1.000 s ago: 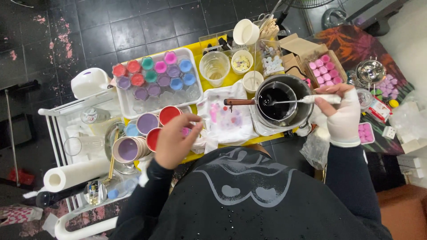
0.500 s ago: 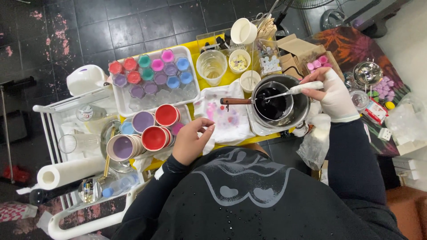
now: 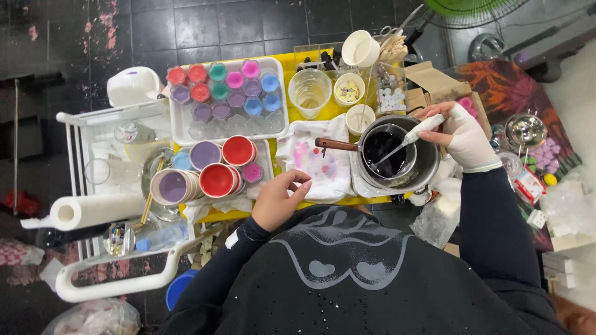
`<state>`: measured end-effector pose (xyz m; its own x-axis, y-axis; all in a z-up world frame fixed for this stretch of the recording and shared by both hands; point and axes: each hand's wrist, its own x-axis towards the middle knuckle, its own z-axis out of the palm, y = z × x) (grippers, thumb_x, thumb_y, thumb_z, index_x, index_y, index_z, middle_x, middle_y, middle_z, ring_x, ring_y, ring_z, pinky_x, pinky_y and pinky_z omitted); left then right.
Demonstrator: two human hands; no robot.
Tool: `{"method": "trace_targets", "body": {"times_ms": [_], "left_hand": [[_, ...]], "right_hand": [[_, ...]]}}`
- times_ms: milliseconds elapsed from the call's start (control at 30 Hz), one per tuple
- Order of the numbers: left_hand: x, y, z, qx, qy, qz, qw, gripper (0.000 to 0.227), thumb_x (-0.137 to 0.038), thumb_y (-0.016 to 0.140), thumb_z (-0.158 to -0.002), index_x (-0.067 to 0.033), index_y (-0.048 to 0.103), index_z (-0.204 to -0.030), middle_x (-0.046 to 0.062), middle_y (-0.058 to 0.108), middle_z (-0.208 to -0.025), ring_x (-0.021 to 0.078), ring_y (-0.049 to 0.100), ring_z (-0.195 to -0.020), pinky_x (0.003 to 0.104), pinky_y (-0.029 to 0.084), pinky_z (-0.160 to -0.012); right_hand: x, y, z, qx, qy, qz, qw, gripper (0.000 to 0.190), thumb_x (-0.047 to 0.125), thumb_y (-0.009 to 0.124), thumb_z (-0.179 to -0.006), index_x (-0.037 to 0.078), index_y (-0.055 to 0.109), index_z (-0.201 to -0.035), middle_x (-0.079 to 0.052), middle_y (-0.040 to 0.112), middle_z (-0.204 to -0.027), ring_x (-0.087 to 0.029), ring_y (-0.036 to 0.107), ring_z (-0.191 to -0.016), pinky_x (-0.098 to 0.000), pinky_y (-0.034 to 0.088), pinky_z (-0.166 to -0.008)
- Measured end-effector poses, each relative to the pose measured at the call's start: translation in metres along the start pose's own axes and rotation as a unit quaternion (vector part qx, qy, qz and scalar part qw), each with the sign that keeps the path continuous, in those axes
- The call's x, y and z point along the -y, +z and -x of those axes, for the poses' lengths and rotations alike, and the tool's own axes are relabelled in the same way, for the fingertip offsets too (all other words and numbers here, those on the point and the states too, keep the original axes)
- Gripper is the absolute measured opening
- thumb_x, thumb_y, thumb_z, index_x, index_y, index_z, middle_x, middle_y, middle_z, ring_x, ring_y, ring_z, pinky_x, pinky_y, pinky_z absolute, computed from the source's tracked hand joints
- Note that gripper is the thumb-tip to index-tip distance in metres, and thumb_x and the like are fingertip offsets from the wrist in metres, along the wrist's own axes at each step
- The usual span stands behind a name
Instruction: Cleaning a purple wax candle mold with a tissue after extracting the candle.
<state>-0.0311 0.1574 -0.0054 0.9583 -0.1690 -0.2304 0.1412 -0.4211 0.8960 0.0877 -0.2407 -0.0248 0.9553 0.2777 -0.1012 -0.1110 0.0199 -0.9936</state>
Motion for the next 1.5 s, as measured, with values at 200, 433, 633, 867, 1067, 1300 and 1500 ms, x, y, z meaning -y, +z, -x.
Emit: {"method": "trace_targets", "body": {"times_ms": [200, 433, 633, 867, 1067, 1300, 1500], "left_hand": [[0.009, 0.01, 0.008, -0.036, 0.017, 0.004, 0.999, 0.024, -0.026, 0.068, -0.095, -0.0055, 0.071, -0.108, 0.006, 0.076, -0.097, 0.0163, 0.07, -0.077, 0.03, 0.055, -0.069], [0.011, 0.013, 0.035, -0.071, -0.003, 0.002, 0.998, 0.024, -0.026, 0.067, -0.096, -0.0053, 0.071, -0.107, 0.007, 0.075, -0.095, 0.0184, 0.069, -0.076, 0.031, 0.055, -0.069], [0.032, 0.016, 0.058, -0.126, -0.058, -0.023, 0.99, 0.025, -0.028, 0.067, -0.095, -0.0063, 0.071, -0.106, 0.006, 0.074, -0.096, 0.0187, 0.07, -0.073, 0.032, 0.056, -0.068], [0.089, 0.016, 0.07, -0.271, -0.075, -0.23, 0.932, 0.029, -0.025, 0.071, -0.092, -0.009, 0.065, -0.116, 0.011, 0.068, -0.102, 0.0284, 0.068, -0.082, 0.041, 0.054, -0.074], [0.104, 0.015, 0.059, -0.267, -0.018, -0.344, 0.9, 0.037, -0.012, 0.068, -0.09, -0.0181, 0.068, -0.127, 0.011, 0.062, -0.106, 0.0296, 0.066, -0.086, 0.042, 0.054, -0.074], [0.084, 0.013, 0.049, -0.252, 0.014, -0.342, 0.905, 0.016, -0.012, 0.072, -0.084, -0.0155, 0.077, -0.099, 0.008, 0.061, -0.099, 0.0278, 0.064, -0.088, 0.043, 0.054, -0.078], [0.038, -0.013, 0.062, -0.244, 0.06, -0.318, 0.914, 0.013, -0.015, 0.077, -0.077, -0.0099, 0.075, -0.089, 0.009, 0.063, -0.104, 0.0317, 0.063, -0.093, 0.043, 0.053, -0.08]], "right_hand": [[-0.002, -0.008, 0.004, -0.007, -0.001, 0.018, 1.0, 0.035, -0.007, 0.072, -0.09, 0.005, 0.056, -0.119, -0.01, 0.067, -0.116, -0.016, 0.067, -0.107, -0.0297, 0.055, -0.096], [-0.012, -0.013, 0.001, -0.01, -0.009, 0.046, 0.999, 0.039, -0.01, 0.073, -0.089, 0.006, 0.058, -0.122, -0.013, 0.066, -0.125, -0.015, 0.062, -0.104, -0.0275, 0.046, -0.08], [-0.02, -0.016, 0.003, 0.018, -0.066, 0.007, 0.998, 0.037, -0.01, 0.075, -0.09, 0.006, 0.058, -0.119, -0.014, 0.064, -0.128, -0.017, 0.065, -0.117, -0.0339, 0.053, -0.11], [-0.039, -0.03, -0.001, 0.005, -0.066, 0.01, 0.998, 0.051, -0.009, 0.074, -0.093, 0.005, 0.048, -0.135, -0.015, 0.062, -0.138, -0.018, 0.065, -0.115, -0.0327, 0.052, -0.105], [-0.037, -0.027, -0.001, -0.004, -0.063, 0.038, 0.997, 0.067, 0.0, 0.078, -0.091, 0.006, 0.04, -0.147, -0.014, 0.052, -0.148, -0.017, 0.06, -0.12, -0.0312, 0.05, -0.105], [-0.038, -0.036, 0.007, -0.026, -0.062, 0.051, 0.996, 0.069, 0.001, 0.076, -0.092, 0.003, 0.039, -0.151, -0.01, 0.052, -0.138, -0.016, 0.057, -0.121, -0.0318, 0.05, -0.111], [-0.027, -0.036, 0.027, -0.085, -0.078, 0.093, 0.989, 0.074, 0.01, 0.08, -0.093, 0.005, 0.037, -0.154, -0.008, 0.052, -0.139, -0.015, 0.052, -0.119, -0.0326, 0.045, -0.113]]}}
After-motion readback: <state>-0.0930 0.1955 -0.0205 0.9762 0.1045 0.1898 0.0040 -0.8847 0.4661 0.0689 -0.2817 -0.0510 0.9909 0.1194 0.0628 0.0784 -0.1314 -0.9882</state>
